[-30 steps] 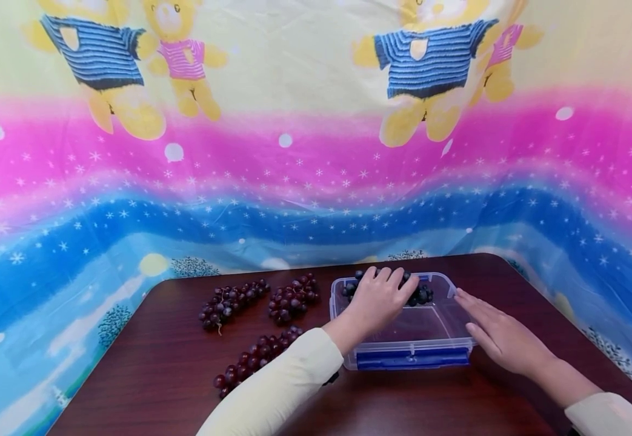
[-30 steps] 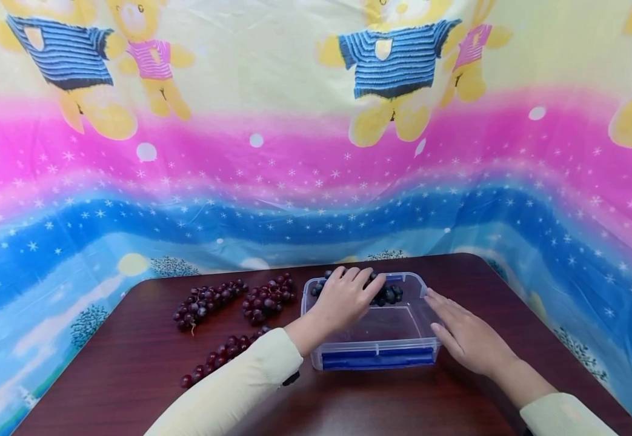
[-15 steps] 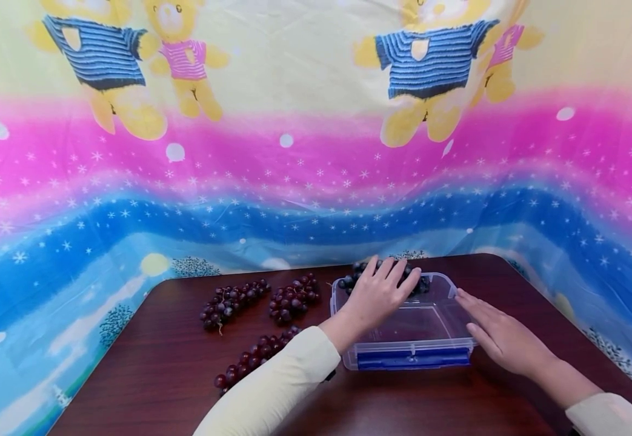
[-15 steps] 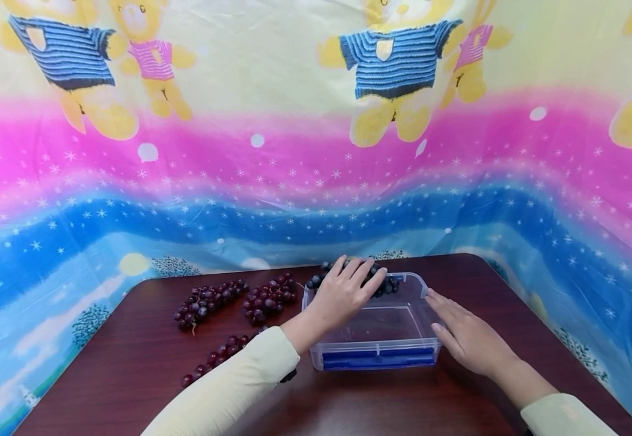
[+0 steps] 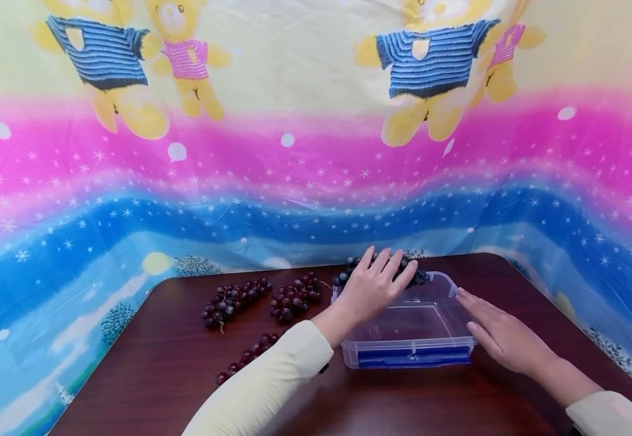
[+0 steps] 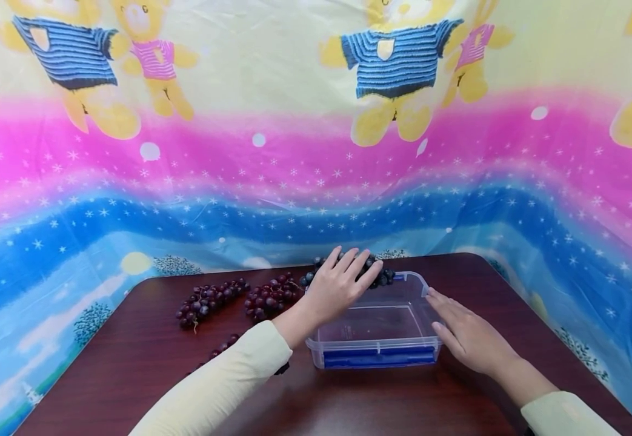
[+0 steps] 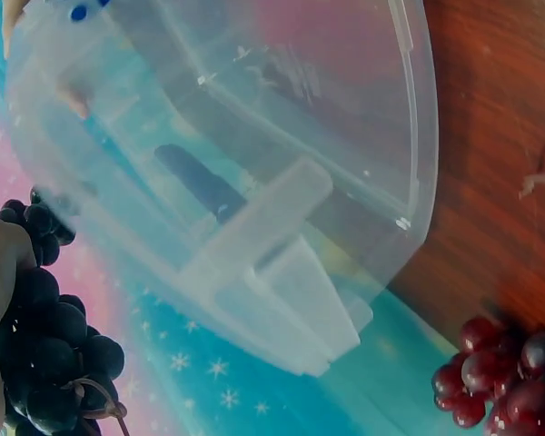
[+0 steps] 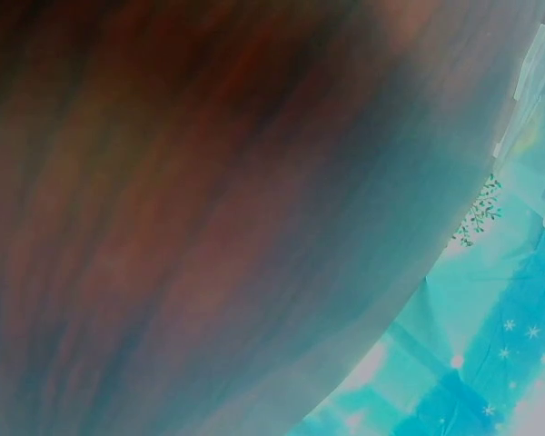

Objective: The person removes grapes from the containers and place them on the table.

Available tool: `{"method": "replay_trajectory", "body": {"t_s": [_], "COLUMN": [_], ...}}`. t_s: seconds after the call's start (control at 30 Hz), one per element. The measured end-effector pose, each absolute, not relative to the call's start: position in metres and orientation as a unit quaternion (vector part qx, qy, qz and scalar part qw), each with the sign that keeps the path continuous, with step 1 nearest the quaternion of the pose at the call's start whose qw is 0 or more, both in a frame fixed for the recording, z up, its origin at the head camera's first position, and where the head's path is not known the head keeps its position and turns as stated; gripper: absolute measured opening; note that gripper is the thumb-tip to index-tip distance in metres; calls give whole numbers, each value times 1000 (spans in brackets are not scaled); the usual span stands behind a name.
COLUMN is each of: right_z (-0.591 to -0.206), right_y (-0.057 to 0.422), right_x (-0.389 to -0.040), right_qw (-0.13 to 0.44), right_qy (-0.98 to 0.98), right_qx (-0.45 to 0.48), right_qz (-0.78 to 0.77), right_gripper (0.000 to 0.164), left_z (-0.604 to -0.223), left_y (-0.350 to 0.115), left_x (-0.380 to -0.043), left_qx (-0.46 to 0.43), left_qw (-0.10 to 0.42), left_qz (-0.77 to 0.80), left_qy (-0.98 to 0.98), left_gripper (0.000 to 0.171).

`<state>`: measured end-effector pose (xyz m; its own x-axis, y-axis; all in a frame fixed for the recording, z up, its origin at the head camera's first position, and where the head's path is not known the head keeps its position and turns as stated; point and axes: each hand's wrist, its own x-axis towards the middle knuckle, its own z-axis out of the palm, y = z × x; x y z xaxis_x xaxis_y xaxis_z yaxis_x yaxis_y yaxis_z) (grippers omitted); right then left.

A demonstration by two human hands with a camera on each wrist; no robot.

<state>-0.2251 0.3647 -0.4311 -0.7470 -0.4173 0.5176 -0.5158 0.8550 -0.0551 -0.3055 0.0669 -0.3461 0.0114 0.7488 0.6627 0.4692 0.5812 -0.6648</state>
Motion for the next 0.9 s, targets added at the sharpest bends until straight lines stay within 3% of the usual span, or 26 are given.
{"method": "replay_trajectory", "body": {"t_s": [0.2,0.4,0.9], "right_z": [-430,-429,-430], "right_y": [365,365,365], "right_x": [-225,-224,-224], "right_qw": [252,256,251], "right_qy": [-931,-929,-930], "right_qx": [248,251,248], "right_qz": [94,94,99], "right_gripper": [57,57,60], "left_z": [-336,-333,-321], "left_y": [59,50,12], "left_x": [-313,-316,-318], "left_qx": [-436,-424,-404], "left_qw": [609,595,570], "left_qz": [122,126,123], "left_qy": [-651,-672,-704], "left_gripper": [38,31,36]}}
